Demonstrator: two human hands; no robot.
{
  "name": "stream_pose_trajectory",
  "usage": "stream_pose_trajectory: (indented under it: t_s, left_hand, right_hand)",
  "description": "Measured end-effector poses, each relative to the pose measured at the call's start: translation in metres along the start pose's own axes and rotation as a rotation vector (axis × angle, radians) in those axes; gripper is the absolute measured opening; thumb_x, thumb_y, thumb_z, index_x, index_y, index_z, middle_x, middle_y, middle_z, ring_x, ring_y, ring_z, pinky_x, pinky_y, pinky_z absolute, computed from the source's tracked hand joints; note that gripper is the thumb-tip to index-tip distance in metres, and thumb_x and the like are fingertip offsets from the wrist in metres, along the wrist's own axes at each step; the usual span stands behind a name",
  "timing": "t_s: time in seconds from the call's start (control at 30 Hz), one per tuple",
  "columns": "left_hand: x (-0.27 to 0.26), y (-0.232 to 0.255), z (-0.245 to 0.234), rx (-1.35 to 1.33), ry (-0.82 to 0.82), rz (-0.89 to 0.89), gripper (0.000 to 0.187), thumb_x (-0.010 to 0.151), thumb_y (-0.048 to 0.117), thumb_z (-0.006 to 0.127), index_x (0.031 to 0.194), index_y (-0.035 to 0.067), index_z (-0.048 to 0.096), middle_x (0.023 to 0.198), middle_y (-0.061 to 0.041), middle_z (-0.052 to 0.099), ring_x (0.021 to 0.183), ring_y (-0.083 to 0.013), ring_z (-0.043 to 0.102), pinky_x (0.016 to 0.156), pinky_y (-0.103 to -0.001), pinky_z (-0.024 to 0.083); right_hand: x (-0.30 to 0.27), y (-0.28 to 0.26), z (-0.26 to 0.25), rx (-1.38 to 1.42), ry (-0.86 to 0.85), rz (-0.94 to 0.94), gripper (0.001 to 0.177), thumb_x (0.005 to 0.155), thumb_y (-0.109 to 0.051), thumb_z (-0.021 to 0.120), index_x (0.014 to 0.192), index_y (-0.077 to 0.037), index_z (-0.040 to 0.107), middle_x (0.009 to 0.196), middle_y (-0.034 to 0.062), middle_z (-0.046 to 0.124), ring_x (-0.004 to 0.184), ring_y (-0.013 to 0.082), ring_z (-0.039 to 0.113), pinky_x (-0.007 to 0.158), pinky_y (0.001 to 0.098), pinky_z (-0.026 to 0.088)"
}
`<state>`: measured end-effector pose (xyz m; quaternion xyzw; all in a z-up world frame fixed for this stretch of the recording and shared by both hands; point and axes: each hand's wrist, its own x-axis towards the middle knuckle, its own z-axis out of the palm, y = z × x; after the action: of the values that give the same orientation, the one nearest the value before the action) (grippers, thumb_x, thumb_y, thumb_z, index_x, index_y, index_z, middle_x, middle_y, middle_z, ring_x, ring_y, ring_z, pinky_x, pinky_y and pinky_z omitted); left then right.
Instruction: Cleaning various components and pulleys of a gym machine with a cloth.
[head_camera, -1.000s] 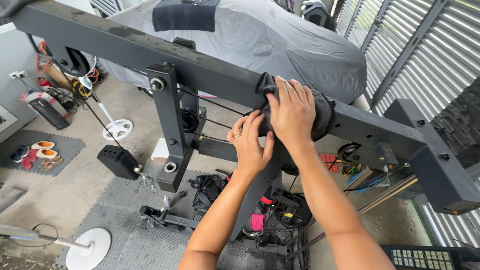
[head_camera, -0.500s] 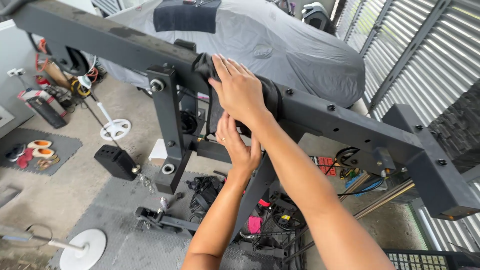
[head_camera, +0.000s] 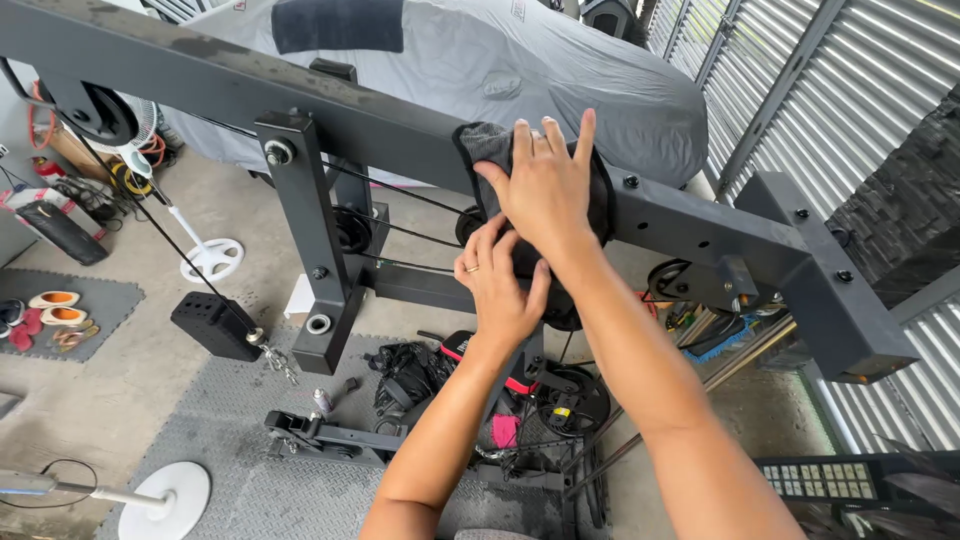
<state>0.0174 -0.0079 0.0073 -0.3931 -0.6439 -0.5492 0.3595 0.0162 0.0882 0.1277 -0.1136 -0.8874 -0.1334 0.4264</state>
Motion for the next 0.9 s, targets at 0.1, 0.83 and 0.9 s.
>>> stream_pose_trajectory:
  t_s: [0.1,0.83,0.9]
  left_hand:
    - [0.005,-0.004,0.001,0.122,-0.130,-0.003,0.073,0.080,0.029,0.076,0.142,0.000,0.051,0.152,-0.018,0.046,0.141,-0.0370,0.037,0.108,-0.054,0.021]
    - [-0.017,0.005,0.033,0.380,-0.305,0.077,0.060,0.078,0.033,0.073,0.135,0.014,0.065,0.156,-0.012,0.043,0.147,-0.0401,0.027,0.109,-0.058,0.020]
    - [-0.019,0.007,0.029,0.366,-0.285,0.079,0.057,0.084,0.033,0.073,0.136,0.013,0.065,0.161,-0.014,0.041,0.145,-0.0393,0.029,0.110,-0.058,0.021]
  right_hand:
    - [-0.015,-0.005,0.008,0.012,0.076,0.025,0.068,0.098,-0.053,0.072,0.135,0.005,0.062,0.120,0.0166,0.069,0.134,0.0328,0.054,0.122,0.0644,0.014]
    - [-0.003,0.017,-0.005,0.074,0.062,-0.063,0.052,0.080,-0.022,0.082,0.124,-0.001,0.068,0.107,0.0093,0.075,0.123,0.0252,0.062,0.127,0.0526,0.020]
    - [-0.005,0.018,-0.007,0.250,0.060,-0.124,0.069,0.074,-0.033,0.084,0.126,0.008,0.063,0.112,0.0162,0.072,0.121,0.0331,0.058,0.116,0.0571,0.022]
